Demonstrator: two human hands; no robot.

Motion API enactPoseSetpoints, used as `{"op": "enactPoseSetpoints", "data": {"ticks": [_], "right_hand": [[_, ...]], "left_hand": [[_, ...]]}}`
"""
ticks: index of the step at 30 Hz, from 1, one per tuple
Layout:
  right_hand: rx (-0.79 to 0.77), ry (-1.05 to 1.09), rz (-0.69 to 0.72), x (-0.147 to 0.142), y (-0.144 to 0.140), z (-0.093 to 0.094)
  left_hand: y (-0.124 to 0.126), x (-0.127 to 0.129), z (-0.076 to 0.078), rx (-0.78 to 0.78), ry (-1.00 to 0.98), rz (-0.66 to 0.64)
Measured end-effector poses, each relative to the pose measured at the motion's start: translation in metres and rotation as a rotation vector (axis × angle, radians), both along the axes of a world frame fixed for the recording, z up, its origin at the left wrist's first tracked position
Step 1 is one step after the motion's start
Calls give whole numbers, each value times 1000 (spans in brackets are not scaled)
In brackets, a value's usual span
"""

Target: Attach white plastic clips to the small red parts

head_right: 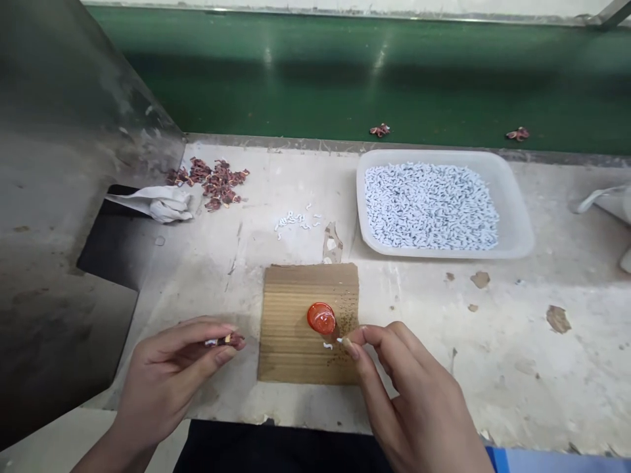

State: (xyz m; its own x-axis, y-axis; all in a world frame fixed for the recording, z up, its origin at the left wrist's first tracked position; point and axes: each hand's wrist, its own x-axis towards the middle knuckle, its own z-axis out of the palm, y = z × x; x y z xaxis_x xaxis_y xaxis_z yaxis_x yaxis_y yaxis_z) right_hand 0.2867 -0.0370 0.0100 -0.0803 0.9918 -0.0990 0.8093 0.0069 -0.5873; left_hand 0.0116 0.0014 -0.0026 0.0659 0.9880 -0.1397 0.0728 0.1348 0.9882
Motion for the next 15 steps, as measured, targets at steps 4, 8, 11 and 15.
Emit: {"op": "enactPoseSetpoints", "data": {"ticks": [4,8,11,15], "right_hand": [[-162,40,-52,-2,-19,-12],[-197,19,-51,1,-30,-25],[-151,81,-66,3,-30,-20],[-175,427,-162,-13,-25,6]], "left_hand": [[1,4,4,-3,-19,-17],[-4,8,6,-91,-64,19],[-6,13,10,-75,-123,8],[-9,26,20,6,-274,-65]]}}
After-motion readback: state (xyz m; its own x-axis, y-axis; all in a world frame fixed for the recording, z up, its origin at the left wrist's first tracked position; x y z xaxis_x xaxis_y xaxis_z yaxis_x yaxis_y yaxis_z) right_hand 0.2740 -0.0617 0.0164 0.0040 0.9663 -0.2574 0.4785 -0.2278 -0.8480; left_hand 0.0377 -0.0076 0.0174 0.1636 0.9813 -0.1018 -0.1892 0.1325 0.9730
